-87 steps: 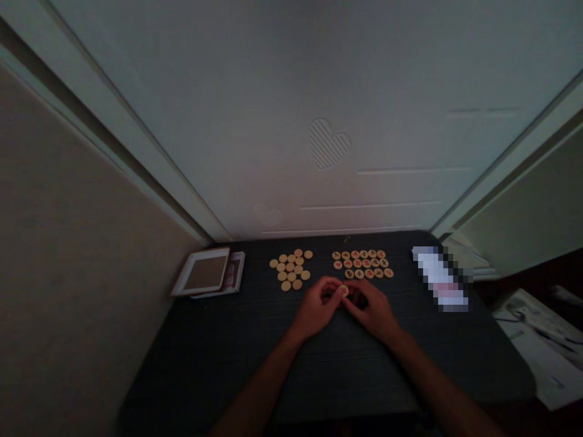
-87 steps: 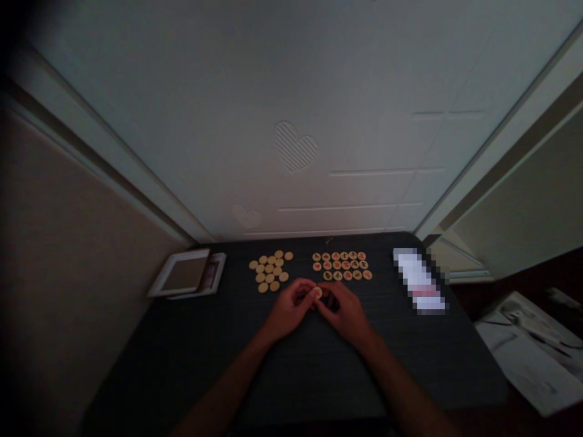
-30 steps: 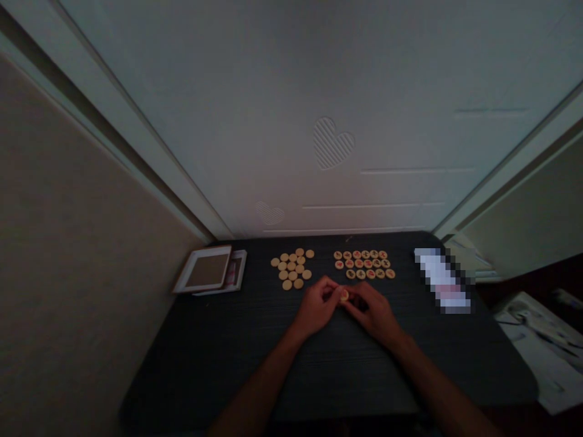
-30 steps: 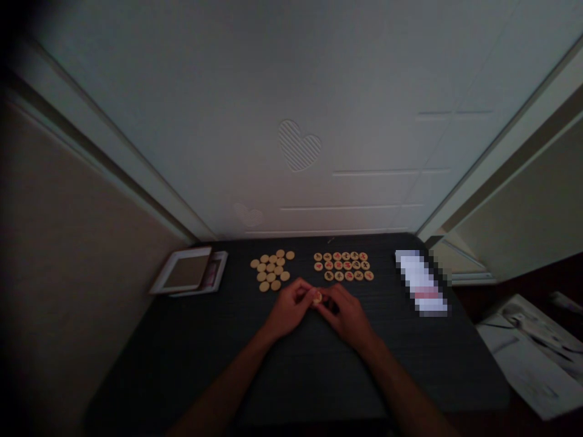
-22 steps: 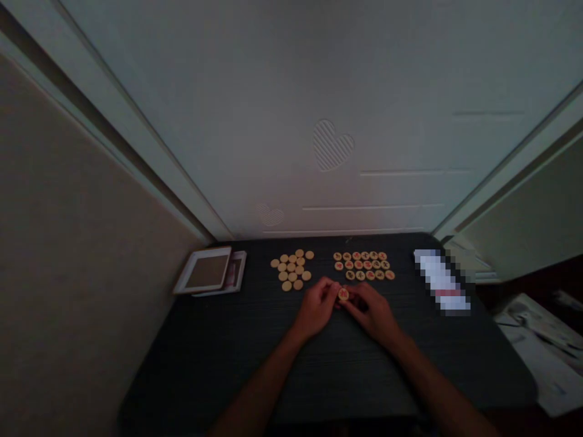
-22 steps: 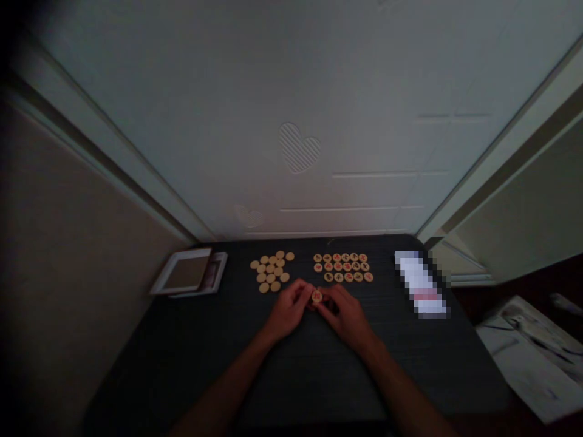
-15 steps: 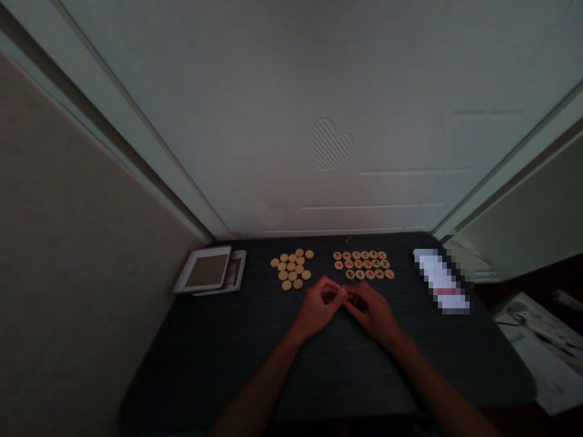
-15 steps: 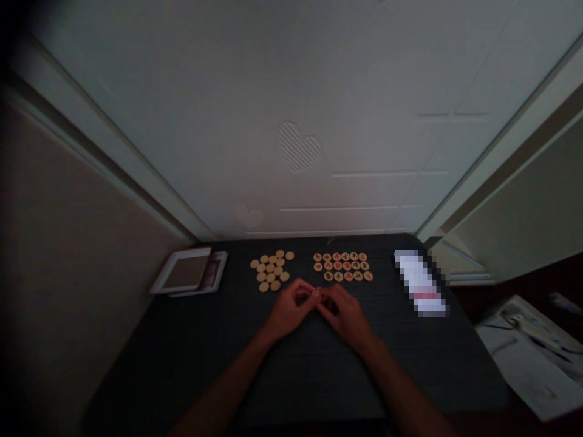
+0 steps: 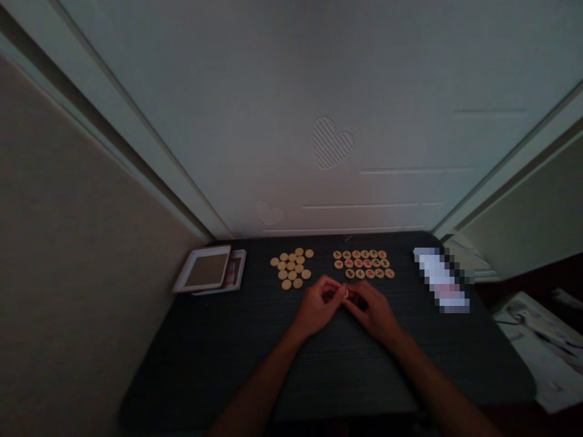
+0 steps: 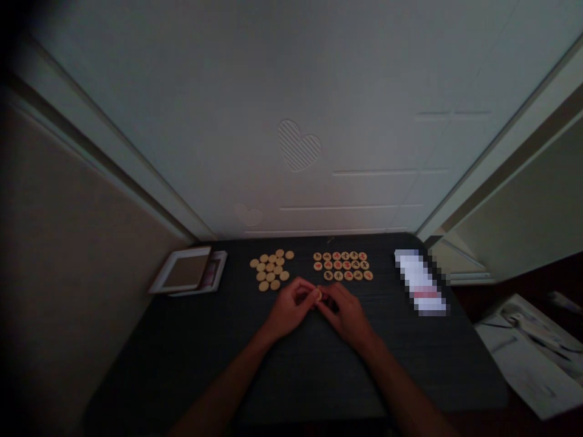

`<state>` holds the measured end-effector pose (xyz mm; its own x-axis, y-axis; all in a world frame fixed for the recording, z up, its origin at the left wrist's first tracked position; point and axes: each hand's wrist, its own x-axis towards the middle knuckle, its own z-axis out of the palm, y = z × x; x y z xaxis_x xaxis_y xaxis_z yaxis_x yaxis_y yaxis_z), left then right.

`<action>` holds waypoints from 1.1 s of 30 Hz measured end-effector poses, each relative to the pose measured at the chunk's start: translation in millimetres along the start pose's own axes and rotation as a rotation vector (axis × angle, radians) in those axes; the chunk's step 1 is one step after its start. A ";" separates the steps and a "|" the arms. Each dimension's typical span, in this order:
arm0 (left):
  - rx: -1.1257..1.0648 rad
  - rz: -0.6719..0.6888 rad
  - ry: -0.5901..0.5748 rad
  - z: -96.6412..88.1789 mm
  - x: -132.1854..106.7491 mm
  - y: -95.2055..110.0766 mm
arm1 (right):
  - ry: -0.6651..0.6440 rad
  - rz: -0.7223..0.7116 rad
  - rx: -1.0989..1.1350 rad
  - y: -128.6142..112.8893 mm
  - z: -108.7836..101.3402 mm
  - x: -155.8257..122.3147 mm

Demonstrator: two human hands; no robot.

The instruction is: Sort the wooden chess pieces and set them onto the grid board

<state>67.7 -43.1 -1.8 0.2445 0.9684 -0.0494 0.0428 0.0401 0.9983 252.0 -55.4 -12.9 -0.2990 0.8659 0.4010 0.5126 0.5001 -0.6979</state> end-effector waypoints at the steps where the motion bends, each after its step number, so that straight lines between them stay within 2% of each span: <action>1: -0.001 0.002 -0.003 -0.3 0.1 -0.5 | -0.005 -0.002 -0.001 0.0 -0.1 -0.1; 9: -0.017 0.013 0.022 -0.4 2.6 -3.4 | -0.019 0.002 -0.001 2.5 1.5 -1.2; 19: 0.002 -0.009 -0.017 -1.3 0.5 -1.3 | -0.021 -0.010 -0.002 3.8 1.8 -1.4; 27: -0.031 0.029 0.027 -0.8 2.3 -4.4 | 0.025 0.029 -0.027 7.1 3.7 0.0; 33: 0.183 0.135 0.087 -2.5 0.5 -4.1 | 0.044 0.020 -0.070 9.9 4.4 2.5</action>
<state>65.3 -42.2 -5.8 0.1760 0.9798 0.0945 0.1927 -0.1284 0.9728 252.7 -48.3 -21.4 -0.2532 0.8744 0.4140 0.5737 0.4802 -0.6635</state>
